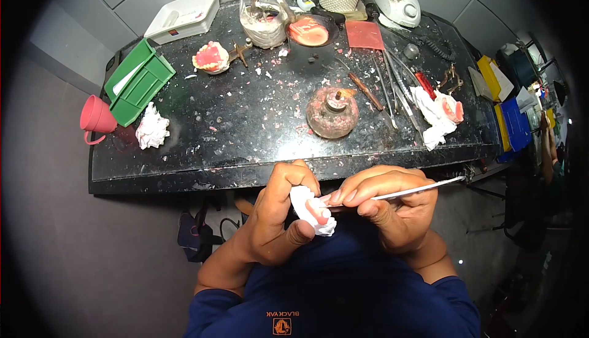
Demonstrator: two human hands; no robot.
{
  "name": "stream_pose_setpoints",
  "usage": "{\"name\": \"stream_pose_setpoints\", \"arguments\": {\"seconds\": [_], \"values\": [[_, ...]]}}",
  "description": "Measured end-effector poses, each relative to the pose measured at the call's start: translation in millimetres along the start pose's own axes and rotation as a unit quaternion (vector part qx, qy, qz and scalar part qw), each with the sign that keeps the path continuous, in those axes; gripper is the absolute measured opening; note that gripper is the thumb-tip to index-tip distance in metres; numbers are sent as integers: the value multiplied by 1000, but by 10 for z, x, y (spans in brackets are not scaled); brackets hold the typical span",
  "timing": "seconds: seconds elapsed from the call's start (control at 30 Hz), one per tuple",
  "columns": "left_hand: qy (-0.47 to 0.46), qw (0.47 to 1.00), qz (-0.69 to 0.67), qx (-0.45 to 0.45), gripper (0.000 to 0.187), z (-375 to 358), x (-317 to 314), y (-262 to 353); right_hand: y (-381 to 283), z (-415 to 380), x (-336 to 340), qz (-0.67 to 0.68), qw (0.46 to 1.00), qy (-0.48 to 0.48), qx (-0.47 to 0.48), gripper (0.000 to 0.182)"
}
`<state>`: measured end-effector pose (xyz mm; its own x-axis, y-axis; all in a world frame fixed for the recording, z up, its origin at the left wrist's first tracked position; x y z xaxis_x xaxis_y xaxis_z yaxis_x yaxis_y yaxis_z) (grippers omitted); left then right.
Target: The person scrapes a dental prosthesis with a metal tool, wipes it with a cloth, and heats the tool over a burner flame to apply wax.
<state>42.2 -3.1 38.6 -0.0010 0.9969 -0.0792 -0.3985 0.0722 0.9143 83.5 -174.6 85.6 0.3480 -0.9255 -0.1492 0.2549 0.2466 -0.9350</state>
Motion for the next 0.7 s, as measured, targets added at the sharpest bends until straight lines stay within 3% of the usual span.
{"name": "stream_pose_setpoints", "arguments": {"seconds": [0.7], "values": [[-14, 999, -11, 34, 63, -9, 1, -4, -21, 14, 3, -21, 1000, -11, 8, 13]]}}
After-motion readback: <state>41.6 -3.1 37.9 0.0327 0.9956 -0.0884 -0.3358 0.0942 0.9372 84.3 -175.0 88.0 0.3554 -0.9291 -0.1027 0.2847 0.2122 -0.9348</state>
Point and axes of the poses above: each hand's wrist, its own z-axis towards the middle knuckle, its own x-axis out of the back of the hand, y = z × x, the point moved 5 cm from there along z, towards the middle knuckle, and after that the axes turned 13 degrees about y, right-handed, at the moved point
